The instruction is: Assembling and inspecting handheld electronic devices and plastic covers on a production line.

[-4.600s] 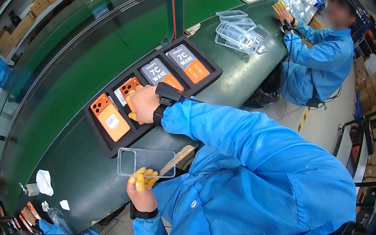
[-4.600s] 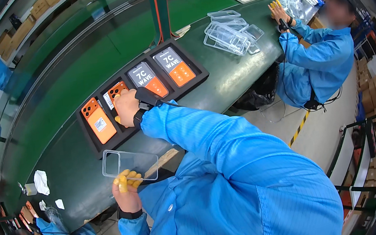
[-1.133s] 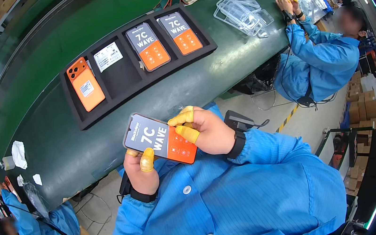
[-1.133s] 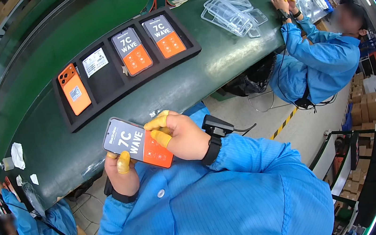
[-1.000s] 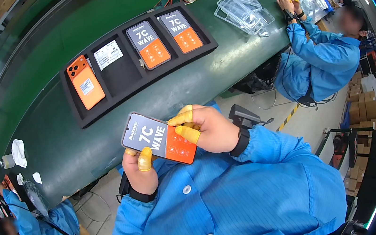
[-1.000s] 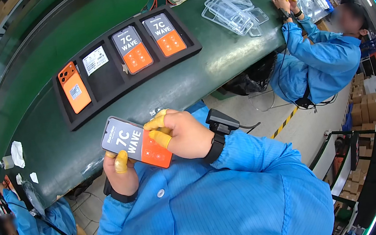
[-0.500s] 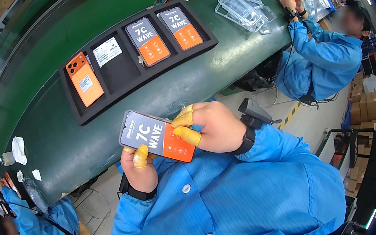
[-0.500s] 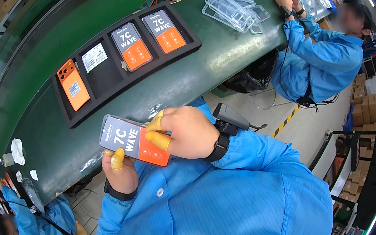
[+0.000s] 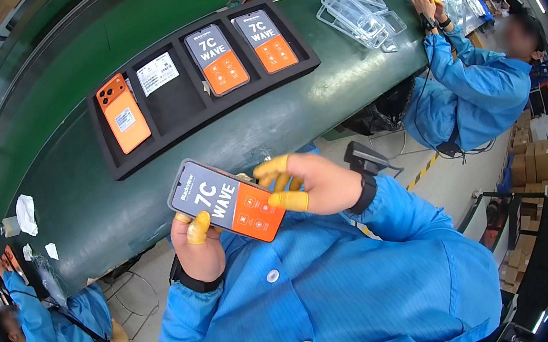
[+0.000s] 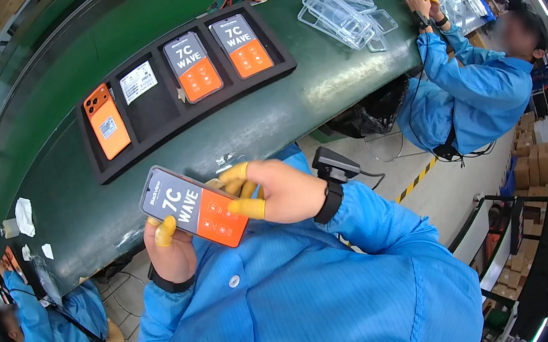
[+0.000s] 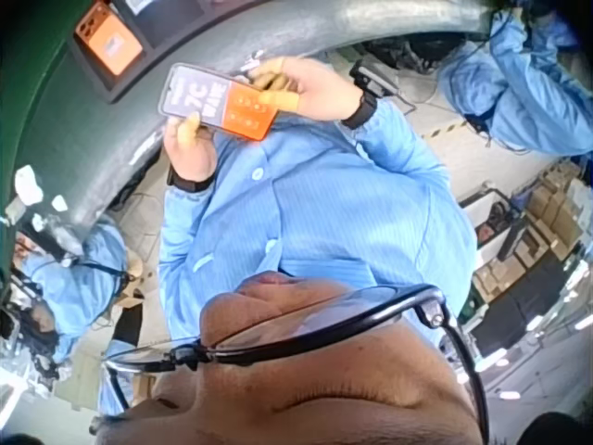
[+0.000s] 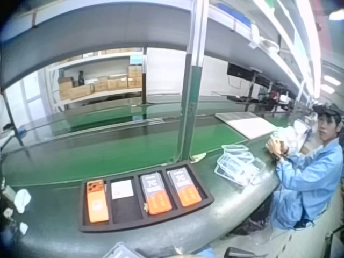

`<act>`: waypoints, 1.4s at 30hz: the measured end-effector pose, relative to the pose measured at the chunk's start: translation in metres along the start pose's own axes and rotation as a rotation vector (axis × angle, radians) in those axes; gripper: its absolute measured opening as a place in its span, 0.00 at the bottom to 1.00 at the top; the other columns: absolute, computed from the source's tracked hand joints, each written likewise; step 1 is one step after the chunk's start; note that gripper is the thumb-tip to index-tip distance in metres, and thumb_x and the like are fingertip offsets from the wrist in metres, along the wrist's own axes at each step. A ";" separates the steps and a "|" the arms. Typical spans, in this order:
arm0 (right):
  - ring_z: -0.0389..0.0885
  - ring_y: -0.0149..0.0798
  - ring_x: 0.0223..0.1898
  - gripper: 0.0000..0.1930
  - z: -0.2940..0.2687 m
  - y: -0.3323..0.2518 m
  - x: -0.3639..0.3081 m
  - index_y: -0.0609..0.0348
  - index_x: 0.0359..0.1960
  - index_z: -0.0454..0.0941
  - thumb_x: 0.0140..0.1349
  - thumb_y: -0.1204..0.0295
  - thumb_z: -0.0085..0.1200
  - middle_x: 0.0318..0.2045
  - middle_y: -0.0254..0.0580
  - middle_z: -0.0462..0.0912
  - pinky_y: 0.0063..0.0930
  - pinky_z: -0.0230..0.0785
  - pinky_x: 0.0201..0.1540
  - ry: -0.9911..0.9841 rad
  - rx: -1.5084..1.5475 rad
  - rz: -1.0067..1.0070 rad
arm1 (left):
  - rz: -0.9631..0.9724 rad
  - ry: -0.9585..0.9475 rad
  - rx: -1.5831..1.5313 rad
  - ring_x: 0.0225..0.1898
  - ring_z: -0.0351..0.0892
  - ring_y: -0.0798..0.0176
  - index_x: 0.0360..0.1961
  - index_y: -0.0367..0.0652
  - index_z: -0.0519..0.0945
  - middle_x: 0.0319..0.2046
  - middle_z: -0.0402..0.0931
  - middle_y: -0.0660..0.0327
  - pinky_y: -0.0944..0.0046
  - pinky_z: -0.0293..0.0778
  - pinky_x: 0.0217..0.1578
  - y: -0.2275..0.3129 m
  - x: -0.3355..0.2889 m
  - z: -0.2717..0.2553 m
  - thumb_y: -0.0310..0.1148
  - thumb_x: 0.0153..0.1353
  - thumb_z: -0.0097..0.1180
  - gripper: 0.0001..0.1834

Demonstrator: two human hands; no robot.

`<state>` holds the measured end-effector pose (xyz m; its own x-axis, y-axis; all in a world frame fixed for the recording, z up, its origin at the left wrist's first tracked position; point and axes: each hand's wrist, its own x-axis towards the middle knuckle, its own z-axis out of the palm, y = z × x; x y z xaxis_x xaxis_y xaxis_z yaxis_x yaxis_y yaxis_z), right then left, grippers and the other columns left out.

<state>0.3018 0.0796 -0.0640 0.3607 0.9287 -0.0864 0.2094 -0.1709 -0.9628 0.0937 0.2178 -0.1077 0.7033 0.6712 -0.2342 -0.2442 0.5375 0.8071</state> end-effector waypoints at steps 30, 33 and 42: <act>0.71 0.24 0.28 0.10 0.014 0.040 -0.001 0.60 0.40 0.74 0.72 0.65 0.51 0.28 0.30 0.74 0.22 0.67 0.33 -0.415 0.593 0.178 | 0.055 0.001 -0.019 0.49 0.80 0.63 0.55 0.40 0.73 0.49 0.79 0.61 0.62 0.76 0.51 0.012 0.007 0.007 0.34 0.72 0.49 0.14; 0.68 0.23 0.26 0.12 0.015 0.036 0.001 0.59 0.39 0.75 0.72 0.63 0.52 0.25 0.29 0.73 0.21 0.63 0.30 -0.363 0.619 0.247 | 0.027 -0.012 -0.070 0.52 0.79 0.60 0.57 0.39 0.71 0.51 0.77 0.58 0.59 0.74 0.54 0.013 0.008 0.006 0.34 0.70 0.50 0.17; 0.66 0.23 0.23 0.15 0.019 0.038 0.002 0.59 0.33 0.75 0.72 0.60 0.51 0.21 0.28 0.71 0.21 0.59 0.27 -0.298 0.683 0.201 | -0.268 -0.186 -0.203 0.59 0.75 0.53 0.63 0.37 0.66 0.57 0.73 0.53 0.52 0.72 0.59 0.012 0.016 -0.004 0.40 0.63 0.56 0.30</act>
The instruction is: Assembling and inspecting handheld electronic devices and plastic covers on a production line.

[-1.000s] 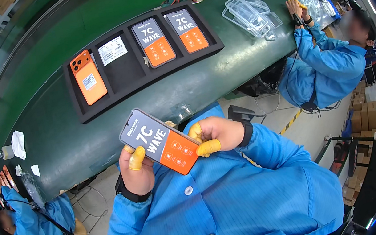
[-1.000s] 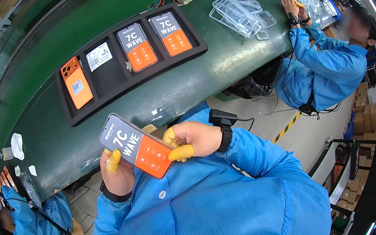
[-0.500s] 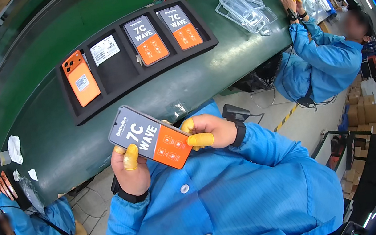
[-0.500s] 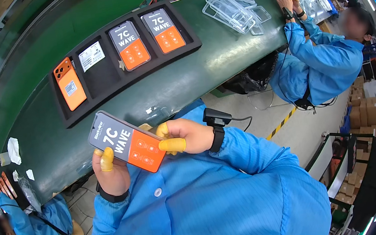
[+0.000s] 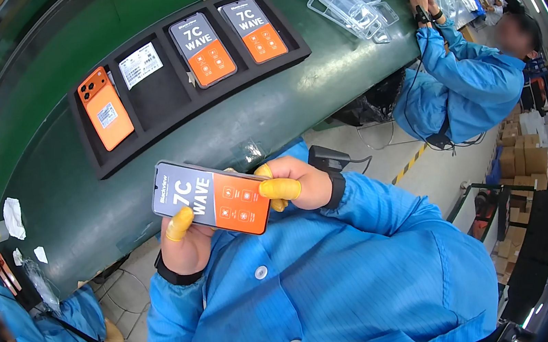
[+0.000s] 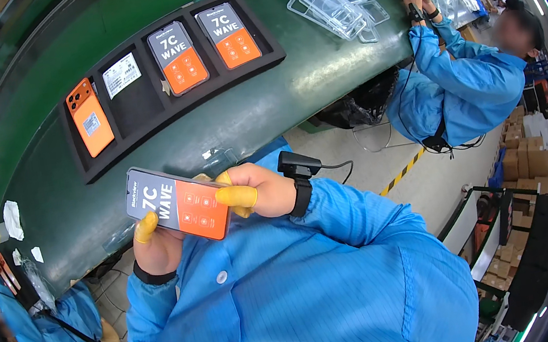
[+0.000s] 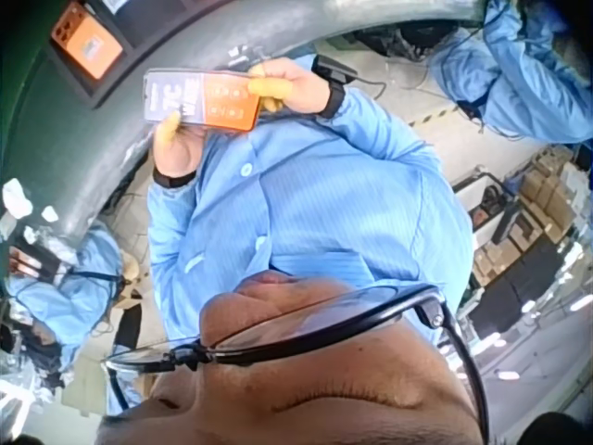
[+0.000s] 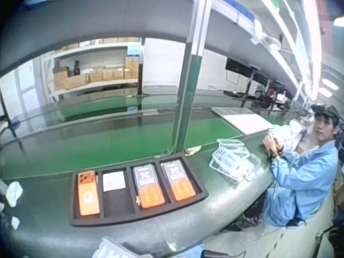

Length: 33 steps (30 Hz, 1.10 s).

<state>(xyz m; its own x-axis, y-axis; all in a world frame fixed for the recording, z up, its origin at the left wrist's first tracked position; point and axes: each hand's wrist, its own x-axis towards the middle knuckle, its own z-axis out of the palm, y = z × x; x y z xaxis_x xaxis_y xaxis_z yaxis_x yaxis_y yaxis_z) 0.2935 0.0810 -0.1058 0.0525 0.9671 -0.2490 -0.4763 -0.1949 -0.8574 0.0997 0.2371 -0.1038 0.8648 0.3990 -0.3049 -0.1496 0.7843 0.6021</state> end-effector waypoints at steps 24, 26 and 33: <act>0.69 0.23 0.21 0.15 0.001 0.002 0.001 0.59 0.32 0.75 0.72 0.61 0.50 0.19 0.29 0.72 0.21 0.63 0.25 0.085 -0.192 0.125 | 0.075 -0.093 0.766 0.53 0.74 0.63 0.59 0.37 0.71 0.52 0.75 0.59 0.60 0.70 0.55 -0.006 -0.003 -0.003 0.42 0.68 0.56 0.25; 0.69 0.23 0.21 0.14 0.005 -0.006 -0.002 0.59 0.33 0.75 0.72 0.61 0.51 0.20 0.29 0.73 0.21 0.64 0.25 0.095 -0.124 0.131 | 0.098 -0.082 0.675 0.51 0.75 0.63 0.58 0.37 0.71 0.51 0.75 0.59 0.61 0.71 0.54 -0.011 -0.003 -0.007 0.41 0.68 0.56 0.23; 0.71 0.23 0.22 0.13 0.003 -0.003 0.000 0.59 0.35 0.77 0.71 0.61 0.53 0.21 0.31 0.75 0.21 0.65 0.26 0.096 -0.099 0.188 | 0.101 0.010 0.544 0.48 0.77 0.65 0.58 0.39 0.71 0.51 0.76 0.59 0.64 0.73 0.47 -0.023 -0.006 -0.014 0.39 0.68 0.56 0.21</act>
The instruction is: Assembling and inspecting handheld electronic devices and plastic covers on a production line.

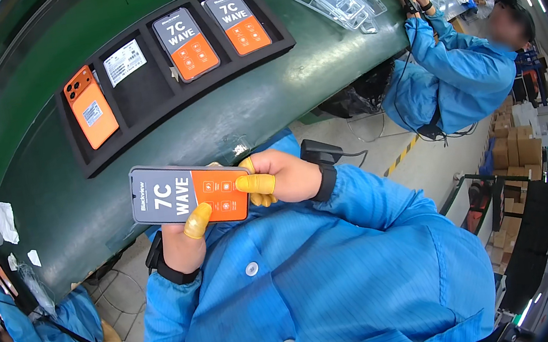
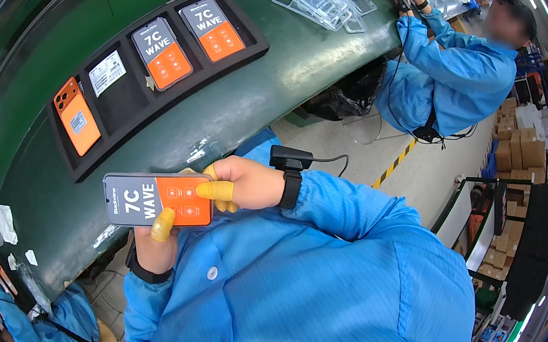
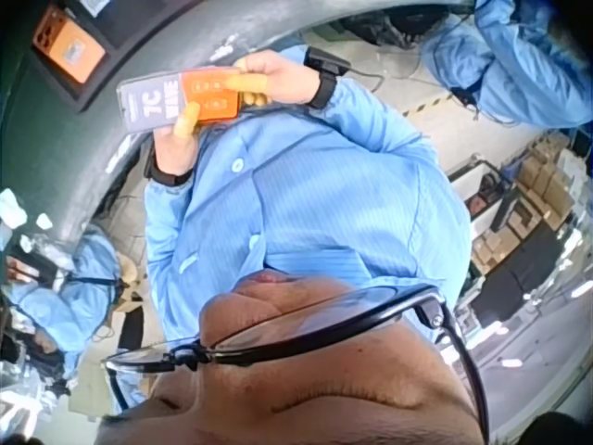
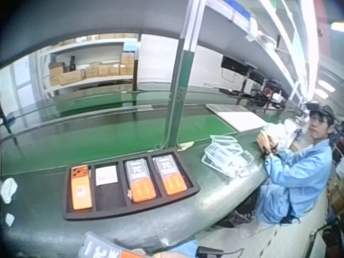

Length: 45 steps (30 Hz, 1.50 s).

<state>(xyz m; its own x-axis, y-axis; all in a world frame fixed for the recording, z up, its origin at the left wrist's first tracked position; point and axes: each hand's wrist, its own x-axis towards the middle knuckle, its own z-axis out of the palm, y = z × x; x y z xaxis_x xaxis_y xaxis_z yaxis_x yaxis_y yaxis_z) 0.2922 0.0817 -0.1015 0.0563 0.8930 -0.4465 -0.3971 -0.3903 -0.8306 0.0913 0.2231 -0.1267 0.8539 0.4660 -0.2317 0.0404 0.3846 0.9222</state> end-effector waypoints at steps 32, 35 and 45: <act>0.70 0.21 0.27 0.11 0.013 0.026 0.017 0.59 0.47 0.78 0.71 0.65 0.53 0.35 0.31 0.82 0.19 0.65 0.30 -0.140 0.165 -0.207 | -0.088 0.065 -0.287 0.43 0.81 0.59 0.57 0.39 0.71 0.46 0.80 0.55 0.59 0.78 0.42 0.016 0.015 0.023 0.50 0.73 0.45 0.26; 0.69 0.20 0.27 0.12 0.013 0.028 0.015 0.59 0.45 0.79 0.72 0.64 0.52 0.34 0.30 0.82 0.18 0.64 0.30 -0.145 0.165 -0.235 | -0.069 0.046 -0.269 0.42 0.81 0.59 0.57 0.39 0.71 0.45 0.80 0.55 0.59 0.78 0.42 0.012 0.014 0.022 0.50 0.72 0.47 0.25; 0.71 0.19 0.31 0.13 0.026 0.020 0.015 0.62 0.49 0.81 0.72 0.66 0.51 0.33 0.29 0.81 0.17 0.64 0.33 -0.042 0.170 -0.275 | 0.006 0.137 -0.092 0.46 0.80 0.57 0.58 0.39 0.69 0.49 0.77 0.55 0.56 0.77 0.47 -0.003 0.008 0.013 0.40 0.72 0.49 0.20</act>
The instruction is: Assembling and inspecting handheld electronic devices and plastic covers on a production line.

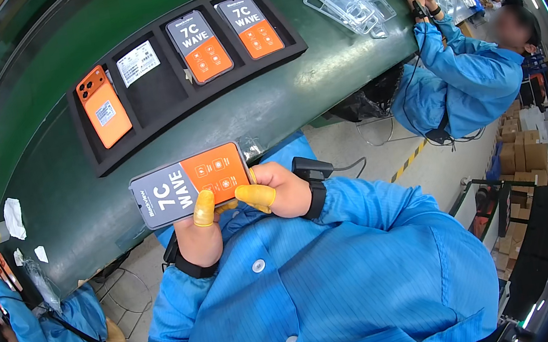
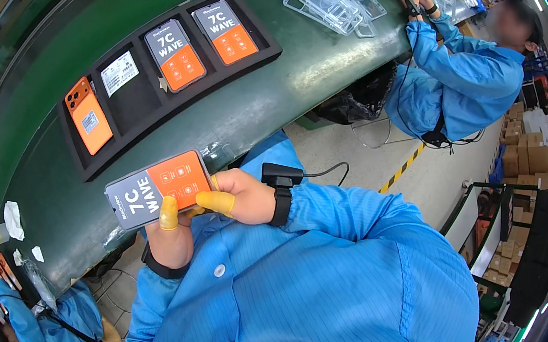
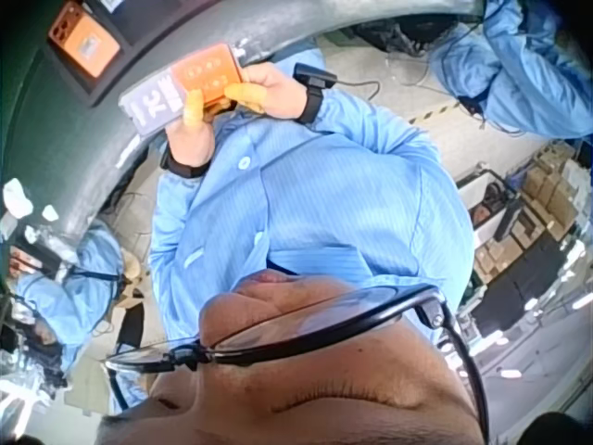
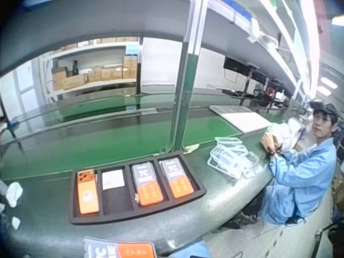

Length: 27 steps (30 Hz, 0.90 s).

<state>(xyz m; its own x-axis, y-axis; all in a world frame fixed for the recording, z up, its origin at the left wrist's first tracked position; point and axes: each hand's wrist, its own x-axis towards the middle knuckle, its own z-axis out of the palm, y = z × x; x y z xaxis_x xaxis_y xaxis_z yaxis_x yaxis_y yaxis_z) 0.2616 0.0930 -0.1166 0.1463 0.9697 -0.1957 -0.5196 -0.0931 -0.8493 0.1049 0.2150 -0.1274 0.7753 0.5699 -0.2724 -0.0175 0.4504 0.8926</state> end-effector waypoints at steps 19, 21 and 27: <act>0.69 0.22 0.23 0.13 -0.002 0.005 0.002 0.60 0.39 0.78 0.73 0.63 0.50 0.24 0.29 0.75 0.18 0.63 0.25 0.108 0.014 0.128 | 0.009 -0.030 -0.168 0.49 0.80 0.55 0.60 0.38 0.68 0.51 0.76 0.54 0.55 0.79 0.47 0.006 0.007 0.010 0.39 0.72 0.49 0.21; 0.69 0.23 0.23 0.13 -0.004 -0.002 0.000 0.59 0.36 0.77 0.73 0.62 0.50 0.24 0.30 0.74 0.19 0.63 0.25 0.125 0.037 0.127 | -0.033 -0.039 -0.182 0.48 0.81 0.58 0.60 0.38 0.70 0.49 0.79 0.55 0.58 0.79 0.44 0.008 0.007 0.007 0.43 0.72 0.50 0.23; 0.69 0.24 0.21 0.16 -0.022 -0.010 -0.006 0.58 0.28 0.74 0.73 0.62 0.49 0.20 0.31 0.74 0.20 0.62 0.23 0.164 -0.016 0.084 | 0.022 0.134 -0.303 0.39 0.83 0.58 0.51 0.39 0.76 0.40 0.82 0.55 0.59 0.79 0.38 0.009 0.005 -0.018 0.51 0.71 0.48 0.24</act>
<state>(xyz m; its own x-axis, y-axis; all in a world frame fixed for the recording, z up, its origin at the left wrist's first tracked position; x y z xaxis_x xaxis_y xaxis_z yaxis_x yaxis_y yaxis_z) 0.2845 0.0830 -0.1174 0.2388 0.9089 -0.3420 -0.5221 -0.1768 -0.8344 0.0974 0.2339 -0.1268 0.6834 0.6576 -0.3172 -0.2358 0.6100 0.7565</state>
